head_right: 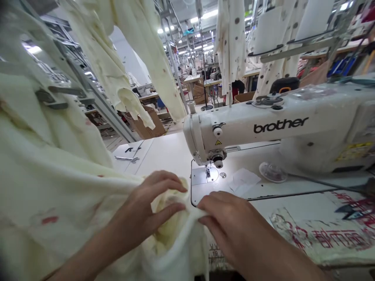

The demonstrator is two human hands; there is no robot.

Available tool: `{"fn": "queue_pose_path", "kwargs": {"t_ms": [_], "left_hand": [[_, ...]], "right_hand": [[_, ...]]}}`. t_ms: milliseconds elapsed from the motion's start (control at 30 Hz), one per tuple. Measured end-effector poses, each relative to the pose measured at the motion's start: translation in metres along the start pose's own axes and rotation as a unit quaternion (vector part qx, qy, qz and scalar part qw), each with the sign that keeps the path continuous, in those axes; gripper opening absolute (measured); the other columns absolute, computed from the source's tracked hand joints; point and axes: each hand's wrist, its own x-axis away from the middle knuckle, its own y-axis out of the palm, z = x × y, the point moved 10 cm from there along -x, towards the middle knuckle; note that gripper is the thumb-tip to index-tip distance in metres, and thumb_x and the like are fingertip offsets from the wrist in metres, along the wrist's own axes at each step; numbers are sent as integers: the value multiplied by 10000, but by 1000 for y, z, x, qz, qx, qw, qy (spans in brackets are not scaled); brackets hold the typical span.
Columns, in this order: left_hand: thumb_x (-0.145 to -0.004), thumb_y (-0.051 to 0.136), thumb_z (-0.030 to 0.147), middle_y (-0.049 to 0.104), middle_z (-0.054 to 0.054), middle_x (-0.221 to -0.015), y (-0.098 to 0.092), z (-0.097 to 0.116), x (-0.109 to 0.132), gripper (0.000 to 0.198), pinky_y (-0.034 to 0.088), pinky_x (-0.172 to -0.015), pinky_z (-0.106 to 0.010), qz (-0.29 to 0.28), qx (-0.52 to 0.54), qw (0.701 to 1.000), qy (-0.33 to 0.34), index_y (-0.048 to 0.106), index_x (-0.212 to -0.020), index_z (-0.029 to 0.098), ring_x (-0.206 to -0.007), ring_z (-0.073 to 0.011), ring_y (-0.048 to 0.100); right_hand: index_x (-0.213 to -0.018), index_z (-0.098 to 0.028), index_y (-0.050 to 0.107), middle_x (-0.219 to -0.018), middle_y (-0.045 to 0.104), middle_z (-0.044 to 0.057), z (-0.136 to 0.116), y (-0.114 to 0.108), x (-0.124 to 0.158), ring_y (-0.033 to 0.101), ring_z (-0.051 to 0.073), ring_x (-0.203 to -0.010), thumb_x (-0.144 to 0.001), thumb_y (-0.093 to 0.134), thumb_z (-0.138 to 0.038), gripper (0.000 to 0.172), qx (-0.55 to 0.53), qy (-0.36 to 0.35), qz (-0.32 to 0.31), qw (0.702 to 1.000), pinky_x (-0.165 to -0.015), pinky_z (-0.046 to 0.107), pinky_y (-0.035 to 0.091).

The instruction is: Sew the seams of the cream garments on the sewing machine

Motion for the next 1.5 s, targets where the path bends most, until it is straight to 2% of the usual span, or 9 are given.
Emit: {"fn": "queue_pose_path", "kwargs": {"t_ms": [67,167,267,400,567,767,1033,1233,1500], "left_hand": [[-789,627,257,636,-12,-787,2,3,0,83,448,-716,-249,52,-25,998,-24,608,-805,177,-771,-144,586],[-770,645,306,635,7,-714,41,3,0,133,435,-608,-232,-52,12,997,-49,601,-785,182,-663,-132,577],[-827,557,273,667,10,-776,63,-3,0,94,448,-654,-227,-114,48,988,-88,615,-819,199,-711,-128,597],[-810,544,275,668,29,-816,62,-4,-5,104,444,-676,-237,-119,40,987,-97,627,-856,232,-734,-128,597],[-785,606,224,649,41,-782,58,6,-14,43,436,-700,-214,-128,25,991,-28,641,-808,234,-751,-107,594],[-886,461,141,600,-16,-1046,61,22,-18,134,432,-807,-196,-135,37,981,131,581,-867,197,-937,-96,571],[-830,554,325,669,45,-796,79,-27,-41,145,401,-706,-221,-201,38,975,-86,655,-848,223,-755,-120,579],[-733,540,313,581,25,-643,87,-79,-66,166,330,-531,-214,-222,43,953,-203,628,-708,174,-618,-121,494],[-678,507,203,580,1,-641,99,-119,-100,95,357,-603,-234,-153,10,973,-175,551,-609,155,-654,-140,525]], "right_hand": [[-890,-253,630,-869,671,1,26,0,9,624,167,-814,-898,464,-275,168,-33,105,1,994,-672,257,491],[-925,-279,660,-932,682,-2,47,-7,28,616,195,-903,-878,487,-347,192,-84,199,18,976,-723,268,480],[-973,-290,688,-908,694,-10,47,-10,37,627,183,-858,-869,491,-356,233,-163,219,14,962,-734,256,481],[-981,-314,711,-911,713,-28,46,-13,39,645,167,-813,-846,498,-314,252,-209,222,28,952,-658,222,490],[-946,-318,725,-812,718,-42,47,-10,37,639,153,-689,-815,489,-275,274,-227,222,45,947,-566,222,461],[-863,-301,705,-845,703,-67,54,-5,39,613,133,-762,-832,518,-270,192,-216,241,47,945,-647,214,432],[-806,-221,657,-646,619,-34,78,4,30,531,128,-611,-807,504,-278,163,-181,267,61,944,-560,235,359],[-712,-194,527,-668,606,-30,109,16,-15,560,122,-647,-790,478,-183,93,-151,284,16,947,-588,220,389],[-758,-219,565,-680,597,24,141,20,-52,594,215,-743,-760,513,-181,65,44,309,-27,950,-672,307,425]]}}
